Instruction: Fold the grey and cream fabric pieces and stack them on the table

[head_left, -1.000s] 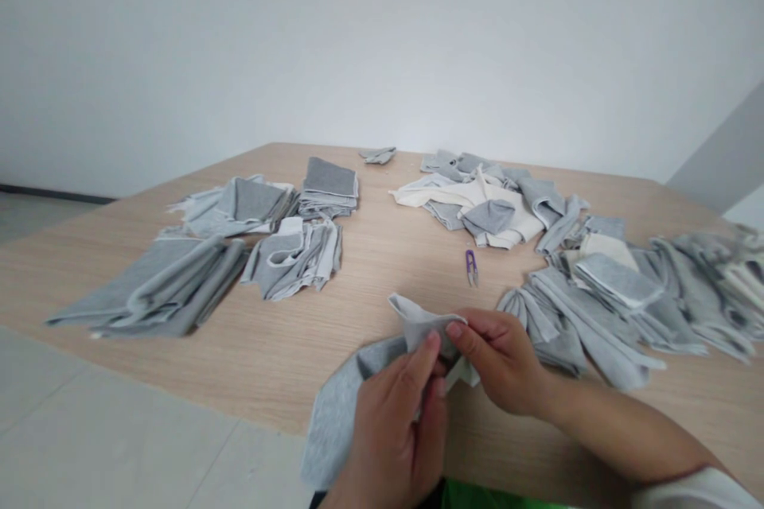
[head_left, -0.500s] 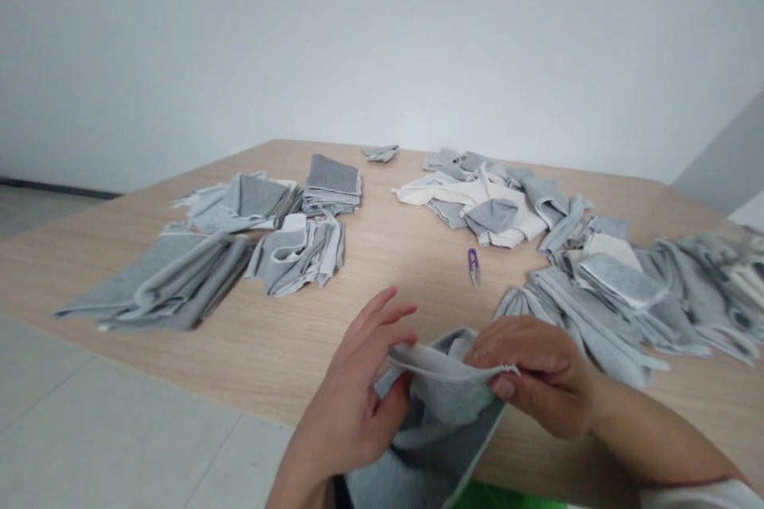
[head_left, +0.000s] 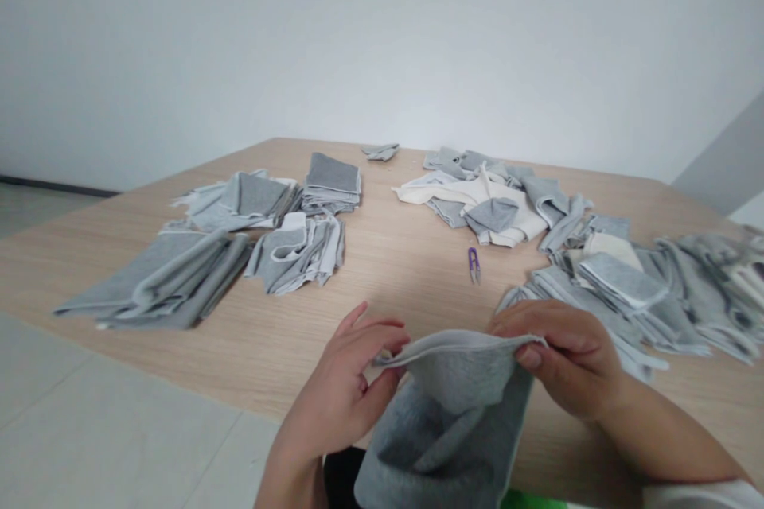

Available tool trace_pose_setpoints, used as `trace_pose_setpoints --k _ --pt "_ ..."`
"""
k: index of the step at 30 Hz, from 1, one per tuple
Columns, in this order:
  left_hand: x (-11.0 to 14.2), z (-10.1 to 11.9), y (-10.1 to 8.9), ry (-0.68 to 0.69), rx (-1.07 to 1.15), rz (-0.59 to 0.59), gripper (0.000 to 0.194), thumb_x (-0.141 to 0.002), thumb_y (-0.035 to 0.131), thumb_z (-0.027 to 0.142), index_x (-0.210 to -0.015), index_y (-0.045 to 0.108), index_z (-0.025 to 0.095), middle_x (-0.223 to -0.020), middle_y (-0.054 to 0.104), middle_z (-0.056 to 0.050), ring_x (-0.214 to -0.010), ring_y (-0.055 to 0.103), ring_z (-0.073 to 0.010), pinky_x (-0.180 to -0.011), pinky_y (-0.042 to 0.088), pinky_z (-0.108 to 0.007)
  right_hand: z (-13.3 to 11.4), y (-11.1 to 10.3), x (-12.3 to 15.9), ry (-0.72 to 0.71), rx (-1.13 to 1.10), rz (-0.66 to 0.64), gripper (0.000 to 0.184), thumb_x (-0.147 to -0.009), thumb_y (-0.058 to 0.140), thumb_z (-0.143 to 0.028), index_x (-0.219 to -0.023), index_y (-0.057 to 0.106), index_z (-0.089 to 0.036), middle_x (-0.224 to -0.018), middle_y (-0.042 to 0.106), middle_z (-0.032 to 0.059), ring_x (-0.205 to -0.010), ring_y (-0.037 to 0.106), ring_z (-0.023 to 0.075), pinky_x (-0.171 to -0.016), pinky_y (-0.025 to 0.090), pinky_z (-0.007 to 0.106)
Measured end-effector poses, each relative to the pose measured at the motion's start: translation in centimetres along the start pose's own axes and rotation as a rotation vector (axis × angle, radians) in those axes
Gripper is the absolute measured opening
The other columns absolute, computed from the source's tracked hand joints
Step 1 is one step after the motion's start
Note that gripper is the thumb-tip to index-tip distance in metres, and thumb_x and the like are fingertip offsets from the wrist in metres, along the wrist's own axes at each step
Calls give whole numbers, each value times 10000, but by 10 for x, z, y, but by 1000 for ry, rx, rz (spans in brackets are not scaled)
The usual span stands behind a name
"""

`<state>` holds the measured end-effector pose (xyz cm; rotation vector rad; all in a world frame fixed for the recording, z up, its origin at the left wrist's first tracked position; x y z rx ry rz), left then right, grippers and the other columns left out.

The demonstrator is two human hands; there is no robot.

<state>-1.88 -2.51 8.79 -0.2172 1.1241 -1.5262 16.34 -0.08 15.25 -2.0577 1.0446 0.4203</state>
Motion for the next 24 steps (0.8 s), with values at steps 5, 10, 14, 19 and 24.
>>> trace_pose_setpoints --k 5,10,14,19,24 --pt "-3 -5 -1 -38 39 -1 198 -855 488 135 -882 651 246 -824 703 29 -792 663 -131 -1104 326 -471 0 -5 1 -12 -15 20 185 -926 531 -256 -1001 700 -254 -732 708 37 -648 654 163 -688 512 294" --pt "7 -8 -33 -24 125 400 158 -845 570 125 -927 676 209 -813 683 -12 -749 644 -145 -720 515 -272 -4 -19 1 11 89 40 197 -917 542 -228 -1042 684 -282 -757 715 23 -656 656 166 -644 506 281" --pt "23 -2 -53 -63 63 711 201 -803 647 98 -955 702 218 -842 681 -5 -747 637 -134 -678 492 -249 -9 -41 2 32 265 141 180 -901 575 -226 -1013 709 -272 -764 731 33 -628 659 159 -540 469 243" --pt "28 12 -66 -71 11 906 189 -787 668 91 -919 724 214 -791 671 9 -683 620 -109 -629 473 -232 -15 -55 -2 3 374 220 191 -877 609 -208 -1014 713 -292 -755 732 11 -617 659 145 -535 466 231" --pt "23 21 -77 -1 11 956 270 -747 697 56 -953 734 227 -818 681 4 -722 630 -122 -663 478 -244 -18 -77 -11 -9 458 399 168 -862 631 -245 -967 725 -337 -759 722 -47 -626 642 132 -553 453 234"
Point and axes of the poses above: each hand's wrist, its own x-axis away from the middle knuckle, its own y-axis out of the palm, z = x × y, the point moved 9 cm from there along -x, towards the middle knuckle
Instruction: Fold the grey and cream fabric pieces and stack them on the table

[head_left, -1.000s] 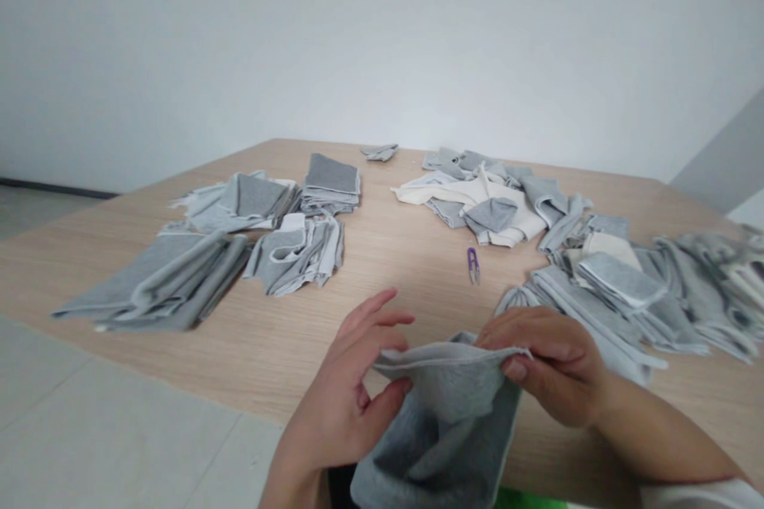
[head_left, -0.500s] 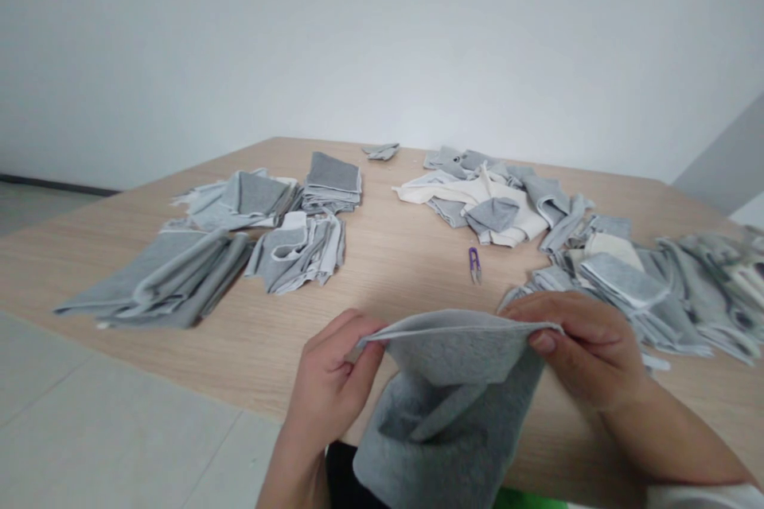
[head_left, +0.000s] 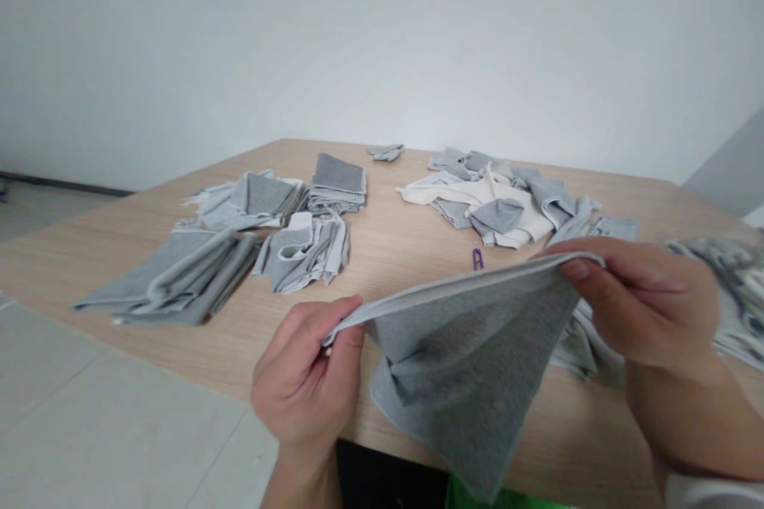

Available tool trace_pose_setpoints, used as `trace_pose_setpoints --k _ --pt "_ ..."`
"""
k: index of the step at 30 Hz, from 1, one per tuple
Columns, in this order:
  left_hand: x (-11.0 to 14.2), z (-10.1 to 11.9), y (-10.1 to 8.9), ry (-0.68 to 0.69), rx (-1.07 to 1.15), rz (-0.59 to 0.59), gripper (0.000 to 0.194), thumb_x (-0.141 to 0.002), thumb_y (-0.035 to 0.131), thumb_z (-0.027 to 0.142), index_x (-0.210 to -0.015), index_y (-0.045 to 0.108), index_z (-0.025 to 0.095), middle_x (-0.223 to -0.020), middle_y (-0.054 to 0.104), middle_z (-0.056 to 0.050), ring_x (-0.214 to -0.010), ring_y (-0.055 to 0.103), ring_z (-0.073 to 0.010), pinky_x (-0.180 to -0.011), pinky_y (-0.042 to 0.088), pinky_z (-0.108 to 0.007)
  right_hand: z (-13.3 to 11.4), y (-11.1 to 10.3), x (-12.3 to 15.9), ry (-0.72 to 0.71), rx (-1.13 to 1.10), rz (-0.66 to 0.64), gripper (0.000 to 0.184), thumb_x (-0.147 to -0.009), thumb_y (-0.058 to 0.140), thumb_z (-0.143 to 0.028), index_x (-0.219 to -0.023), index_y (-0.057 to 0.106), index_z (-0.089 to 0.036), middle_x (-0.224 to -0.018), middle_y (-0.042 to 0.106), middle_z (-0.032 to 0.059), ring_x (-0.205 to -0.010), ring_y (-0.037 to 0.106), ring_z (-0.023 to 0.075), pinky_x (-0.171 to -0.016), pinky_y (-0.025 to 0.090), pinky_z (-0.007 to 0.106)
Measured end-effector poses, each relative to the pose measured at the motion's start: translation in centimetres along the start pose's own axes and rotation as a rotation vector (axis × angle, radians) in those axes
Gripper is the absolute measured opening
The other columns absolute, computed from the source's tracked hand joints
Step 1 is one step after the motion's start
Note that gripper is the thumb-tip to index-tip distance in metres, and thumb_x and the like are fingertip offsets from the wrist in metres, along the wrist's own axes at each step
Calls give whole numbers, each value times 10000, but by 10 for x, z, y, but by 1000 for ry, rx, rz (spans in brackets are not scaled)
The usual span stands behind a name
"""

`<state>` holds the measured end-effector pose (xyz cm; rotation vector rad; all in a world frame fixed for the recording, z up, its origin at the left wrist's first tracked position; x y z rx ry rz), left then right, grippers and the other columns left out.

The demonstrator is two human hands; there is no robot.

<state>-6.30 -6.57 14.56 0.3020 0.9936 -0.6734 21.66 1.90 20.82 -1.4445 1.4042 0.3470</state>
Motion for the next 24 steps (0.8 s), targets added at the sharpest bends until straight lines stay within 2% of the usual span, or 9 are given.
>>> trace_pose_setpoints --k 3,7,12,16,20,22,24 --pt "-8 6 -1 24 9 19 295 -743 695 50 -968 739 236 -833 686 -1 -727 626 -126 -663 471 -252 0 -2 -12 4 61 11 135 -880 615 -261 -925 728 -319 -707 700 -55 -626 627 119 -557 434 222" --pt "-16 11 -1 49 -24 61 313 -739 701 64 -990 738 248 -854 686 -5 -739 615 -131 -679 469 -262 -7 -4 -23 -29 70 56 146 -895 600 -244 -934 726 -306 -795 717 -54 -708 642 106 -603 436 206" --pt "-18 10 6 85 -42 72 195 -810 641 123 -956 717 226 -855 686 -12 -817 620 -157 -779 478 -306 -12 -5 -27 -46 132 126 156 -906 590 -230 -948 731 -284 -790 706 -43 -718 633 100 -621 422 211" --pt "-14 1 12 -21 -91 74 155 -863 596 183 -987 682 218 -843 686 6 -764 623 -130 -726 473 -256 -6 1 -29 -9 97 78 146 -920 569 -238 -902 714 -238 -724 667 -37 -645 583 98 -570 391 220" --pt "-14 -2 14 -87 -99 105 109 -882 581 225 -942 672 214 -790 665 30 -728 601 -108 -690 450 -216 1 9 -31 14 61 33 205 -926 553 -265 -774 683 -217 -651 609 -31 -600 535 110 -540 370 231" --pt "-15 -8 15 -148 -71 95 102 -881 588 243 -929 673 214 -781 659 34 -722 592 -105 -688 446 -209 10 12 -32 78 18 18 242 -917 563 -297 -716 667 -214 -635 595 -22 -589 525 121 -526 366 241" --pt "-15 -20 20 -265 4 48 107 -870 607 281 -907 680 212 -738 642 37 -681 573 -104 -645 438 -206 22 17 -31 190 -109 -15 260 -903 581 -344 -691 661 -216 -627 594 -17 -570 520 129 -505 364 246"
Point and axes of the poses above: each hand's wrist, its own x-axis away from the middle knuckle, its own y-axis out of the palm, z = x × y, the point moved 9 cm from there along -x, towards the middle knuckle
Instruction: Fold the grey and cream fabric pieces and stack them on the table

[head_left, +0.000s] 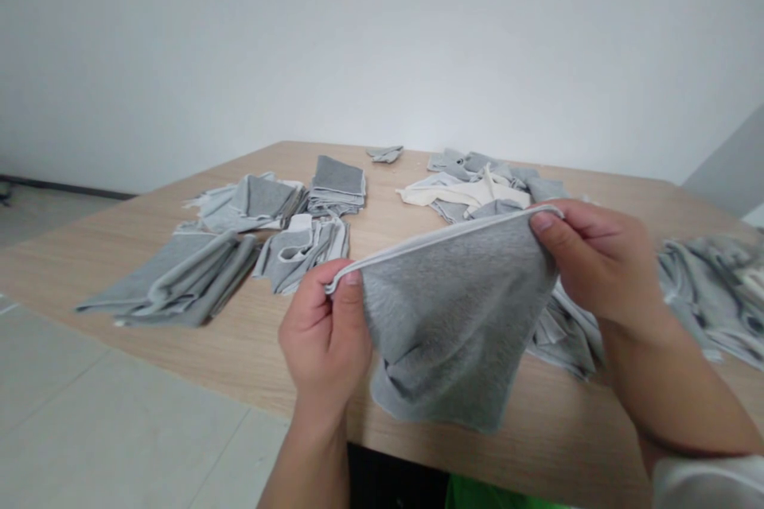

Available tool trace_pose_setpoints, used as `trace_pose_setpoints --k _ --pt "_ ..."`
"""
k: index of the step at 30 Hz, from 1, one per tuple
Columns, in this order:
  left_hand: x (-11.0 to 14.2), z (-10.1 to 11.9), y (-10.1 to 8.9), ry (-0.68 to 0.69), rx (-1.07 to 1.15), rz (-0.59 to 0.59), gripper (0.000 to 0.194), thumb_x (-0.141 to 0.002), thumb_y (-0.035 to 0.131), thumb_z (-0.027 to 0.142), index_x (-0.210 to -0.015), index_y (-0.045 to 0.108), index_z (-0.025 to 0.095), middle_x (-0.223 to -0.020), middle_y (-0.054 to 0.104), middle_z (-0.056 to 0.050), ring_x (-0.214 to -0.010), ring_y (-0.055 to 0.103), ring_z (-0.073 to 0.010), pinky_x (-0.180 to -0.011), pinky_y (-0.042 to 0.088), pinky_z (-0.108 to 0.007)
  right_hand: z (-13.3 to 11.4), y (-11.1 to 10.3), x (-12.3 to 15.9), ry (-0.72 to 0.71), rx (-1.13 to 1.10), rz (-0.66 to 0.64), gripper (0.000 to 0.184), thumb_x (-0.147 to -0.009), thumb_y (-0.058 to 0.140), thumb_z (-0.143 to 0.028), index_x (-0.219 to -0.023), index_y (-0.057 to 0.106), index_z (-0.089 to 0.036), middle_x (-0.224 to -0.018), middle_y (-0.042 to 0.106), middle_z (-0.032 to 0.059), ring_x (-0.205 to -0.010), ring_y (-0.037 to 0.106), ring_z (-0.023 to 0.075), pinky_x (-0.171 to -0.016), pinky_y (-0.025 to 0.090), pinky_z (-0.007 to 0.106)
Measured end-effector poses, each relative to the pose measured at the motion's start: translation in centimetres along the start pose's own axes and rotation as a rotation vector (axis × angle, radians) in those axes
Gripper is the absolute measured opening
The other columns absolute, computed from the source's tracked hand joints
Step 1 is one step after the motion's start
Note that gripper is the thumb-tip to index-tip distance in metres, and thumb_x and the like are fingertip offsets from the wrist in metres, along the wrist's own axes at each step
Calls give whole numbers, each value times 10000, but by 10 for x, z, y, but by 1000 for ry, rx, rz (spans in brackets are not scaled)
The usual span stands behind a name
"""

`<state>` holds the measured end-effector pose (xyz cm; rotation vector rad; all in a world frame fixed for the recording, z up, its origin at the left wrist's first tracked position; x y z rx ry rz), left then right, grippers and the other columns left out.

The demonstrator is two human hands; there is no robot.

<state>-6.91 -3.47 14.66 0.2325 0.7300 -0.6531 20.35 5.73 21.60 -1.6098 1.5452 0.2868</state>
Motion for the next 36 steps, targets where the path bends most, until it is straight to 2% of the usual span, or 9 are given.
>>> trace_pose_setpoints --k 5,7,10,14,17,23,30,33,36 --pt "7 -40 26 -507 405 -205 158 -781 699 350 -827 676 200 -610 582 51 -549 517 -96 -507 395 -193 31 25 5 388 -518 -138 202 -839 654 -411 -773 684 -223 -610 612 -24 -533 545 135 -492 418 246" --pt "10 -44 32 -593 522 -225 170 -754 725 343 -811 670 192 -619 595 43 -575 543 -104 -532 422 -197 35 32 8 472 -610 -131 185 -792 708 -391 -768 683 -209 -598 612 -27 -531 552 128 -491 424 234" --pt "11 -43 37 -614 618 -238 179 -762 724 343 -839 675 189 -659 618 28 -611 571 -110 -576 450 -209 38 38 11 522 -636 -111 181 -761 735 -375 -762 680 -202 -581 615 -22 -527 566 134 -487 436 235" --pt "12 -45 40 -629 688 -237 175 -774 718 337 -868 678 195 -696 641 21 -645 600 -117 -615 474 -221 37 35 11 498 -642 -47 150 -779 712 -366 -790 681 -220 -604 641 -11 -532 599 156 -496 463 263" --pt "11 -44 37 -593 636 -224 181 -778 714 348 -866 671 196 -694 645 26 -642 603 -118 -604 478 -219 36 28 6 444 -588 -4 131 -815 671 -354 -797 676 -225 -628 657 -7 -547 617 157 -498 470 262" --pt "8 -40 32 -573 526 -216 183 -761 706 350 -847 673 192 -625 634 30 -576 611 -130 -546 493 -241 32 23 -1 314 -456 -20 149 -846 629 -350 -795 668 -215 -590 635 -18 -494 594 148 -442 446 251" --pt "6 -35 16 -552 477 -88 221 -710 751 391 -832 697 214 -633 659 29 -549 613 -137 -520 503 -258 25 18 4 321 -520 3 147 -834 658 -347 -819 686 -204 -603 633 -26 -525 595 128 -454 433 222" --pt "5 -31 13 -535 476 -77 205 -716 760 371 -842 704 219 -691 691 22 -596 627 -136 -554 518 -258 20 14 4 282 -477 11 159 -836 653 -367 -838 689 -213 -619 638 -23 -570 619 145 -452 431 224" --pt "5 -28 15 -517 460 -83 182 -716 764 348 -820 711 209 -654 675 31 -564 607 -113 -529 508 -229 25 17 4 321 -447 -5 158 -846 639 -353 -823 691 -206 -594 626 -27 -525 589 139 -442 424 230"
Point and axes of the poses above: each hand's wrist, its own x-axis away from the middle knuckle, its own y-axis out of the palm, z = x × y, the point moved 9 cm from there along -x, towards the middle knuckle
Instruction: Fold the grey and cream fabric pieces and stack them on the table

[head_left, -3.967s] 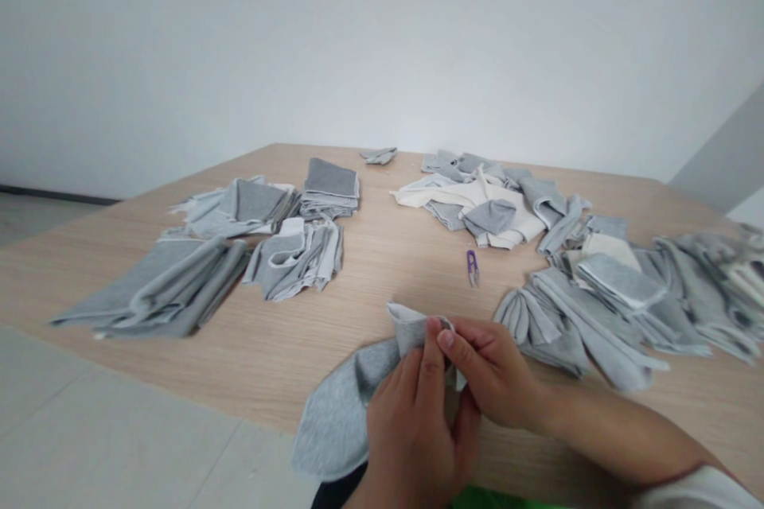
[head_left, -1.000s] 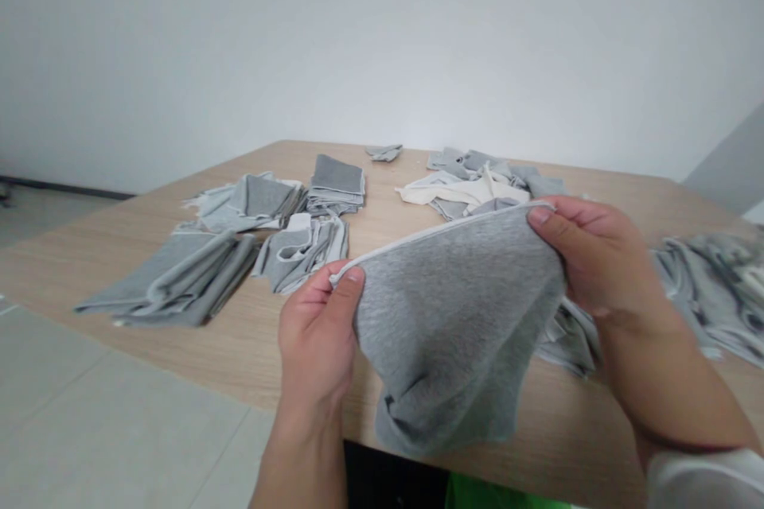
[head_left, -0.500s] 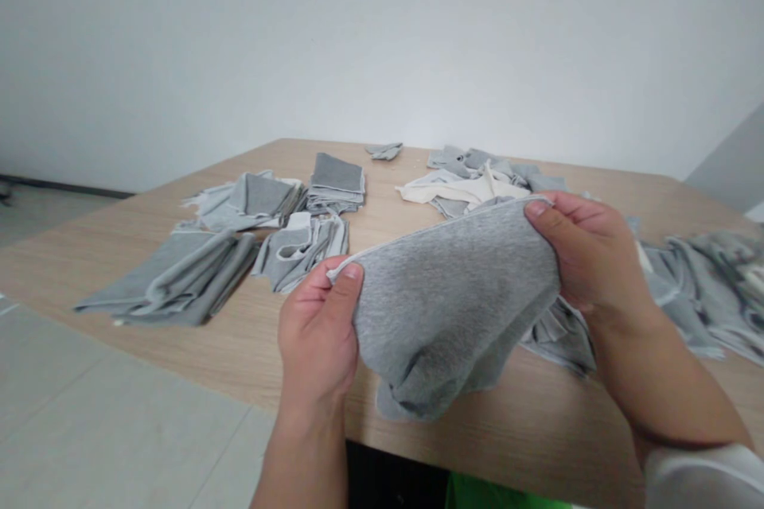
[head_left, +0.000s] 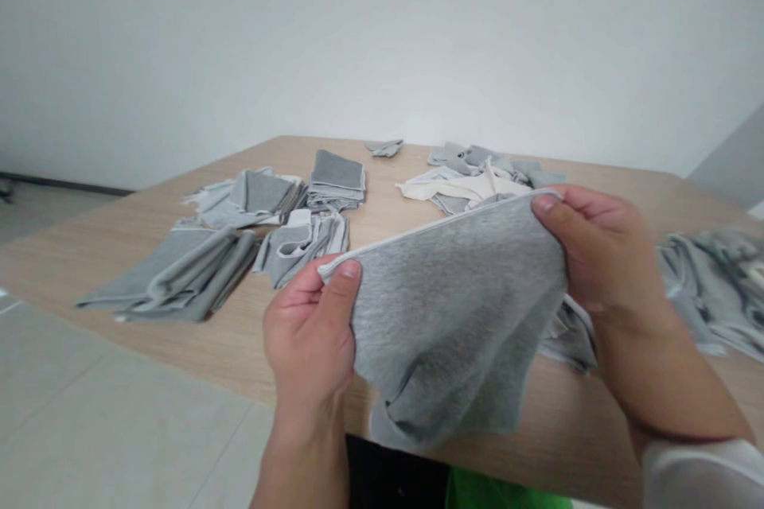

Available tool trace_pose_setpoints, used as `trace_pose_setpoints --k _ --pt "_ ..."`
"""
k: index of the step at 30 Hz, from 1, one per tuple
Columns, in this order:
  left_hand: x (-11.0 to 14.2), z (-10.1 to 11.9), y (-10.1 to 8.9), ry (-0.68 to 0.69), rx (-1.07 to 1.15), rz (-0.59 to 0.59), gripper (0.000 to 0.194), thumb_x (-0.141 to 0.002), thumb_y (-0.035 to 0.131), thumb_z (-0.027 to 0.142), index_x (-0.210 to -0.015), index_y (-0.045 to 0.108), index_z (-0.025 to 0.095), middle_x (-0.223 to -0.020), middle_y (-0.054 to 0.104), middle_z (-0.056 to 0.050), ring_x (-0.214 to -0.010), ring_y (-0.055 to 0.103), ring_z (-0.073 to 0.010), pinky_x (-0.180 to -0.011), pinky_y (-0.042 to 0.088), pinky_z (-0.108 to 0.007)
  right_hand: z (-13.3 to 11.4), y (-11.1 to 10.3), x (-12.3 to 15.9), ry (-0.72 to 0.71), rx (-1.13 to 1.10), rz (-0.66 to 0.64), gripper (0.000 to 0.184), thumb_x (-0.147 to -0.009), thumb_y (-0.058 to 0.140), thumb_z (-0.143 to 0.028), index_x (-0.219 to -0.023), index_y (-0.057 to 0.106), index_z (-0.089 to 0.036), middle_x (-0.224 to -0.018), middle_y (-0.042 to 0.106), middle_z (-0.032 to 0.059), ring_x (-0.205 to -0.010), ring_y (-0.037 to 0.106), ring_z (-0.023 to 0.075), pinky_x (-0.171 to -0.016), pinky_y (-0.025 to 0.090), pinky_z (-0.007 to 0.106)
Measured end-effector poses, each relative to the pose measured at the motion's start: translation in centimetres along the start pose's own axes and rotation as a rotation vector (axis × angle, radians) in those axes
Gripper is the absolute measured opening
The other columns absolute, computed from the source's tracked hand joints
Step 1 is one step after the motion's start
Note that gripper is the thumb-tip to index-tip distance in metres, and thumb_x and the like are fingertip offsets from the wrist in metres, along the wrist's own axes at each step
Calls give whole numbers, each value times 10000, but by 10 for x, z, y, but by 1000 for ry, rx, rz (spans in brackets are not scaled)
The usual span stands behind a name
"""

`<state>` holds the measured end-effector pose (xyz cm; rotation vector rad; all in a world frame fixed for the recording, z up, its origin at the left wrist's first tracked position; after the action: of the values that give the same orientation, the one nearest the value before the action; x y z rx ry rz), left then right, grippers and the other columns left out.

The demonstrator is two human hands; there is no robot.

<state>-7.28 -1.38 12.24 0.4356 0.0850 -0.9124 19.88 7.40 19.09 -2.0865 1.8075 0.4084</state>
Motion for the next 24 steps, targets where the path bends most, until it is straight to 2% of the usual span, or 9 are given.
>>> trace_pose_setpoints --k 8,11,14,16,18,21,24 --pt "2 -3 2 38 -109 -45 131 -723 761 331 -820 743 246 -685 695 34 -615 631 -120 -552 517 -219 4 5 -1 -59 161 -56 191 -897 572 -341 -832 693 -209 -618 635 -22 -501 567 135 -442 437 232" --pt "4 -1 5 90 -179 -82 105 -733 755 308 -828 754 263 -702 706 36 -628 625 -114 -558 505 -211 4 17 2 -86 304 -182 241 -924 528 -342 -841 692 -186 -648 651 -1 -574 604 148 -494 467 238" --pt "6 5 6 162 -267 -86 98 -740 749 301 -831 762 267 -660 690 42 -581 598 -107 -514 477 -204 -2 34 11 -217 515 -317 220 -920 545 -337 -1010 681 -189 -858 712 43 -748 656 178 -604 516 266" --pt "9 10 11 205 -299 -121 79 -753 736 299 -820 765 267 -638 684 43 -547 588 -107 -484 466 -204 -13 40 17 -348 556 -315 290 -907 574 -316 -1173 623 -211 -1076 700 72 -928 661 205 -748 543 314" --pt "13 13 19 242 -321 -207 71 -771 721 286 -823 767 269 -640 693 42 -520 585 -104 -466 459 -199 -28 46 24 -479 523 -298 364 -900 588 -289 -1258 566 -226 -1204 657 88 -1086 621 221 -910 512 365" --pt "19 16 34 286 -385 -359 106 -807 683 236 -865 763 274 -720 729 37 -566 623 -108 -510 480 -195 -43 69 33 -634 481 -415 428 -866 643 -305 -1272 546 -210 -1239 635 109 -1189 563 236 -1027 443 390" --pt "24 20 44 360 -476 -448 162 -834 628 179 -898 751 263 -816 745 27 -684 665 -126 -619 507 -208 -45 96 40 -697 477 -588 411 -858 657 -327 -1229 555 -185 -1201 648 126 -1171 567 243 -1018 449 397"
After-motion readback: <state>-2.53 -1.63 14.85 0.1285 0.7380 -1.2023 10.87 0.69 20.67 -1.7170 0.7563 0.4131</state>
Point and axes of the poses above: each hand's wrist, its own x-axis away from the middle knuckle, its own y-axis out of the palm, z = x × y, the point moved 9 cm from there along -x, towards the middle knuckle
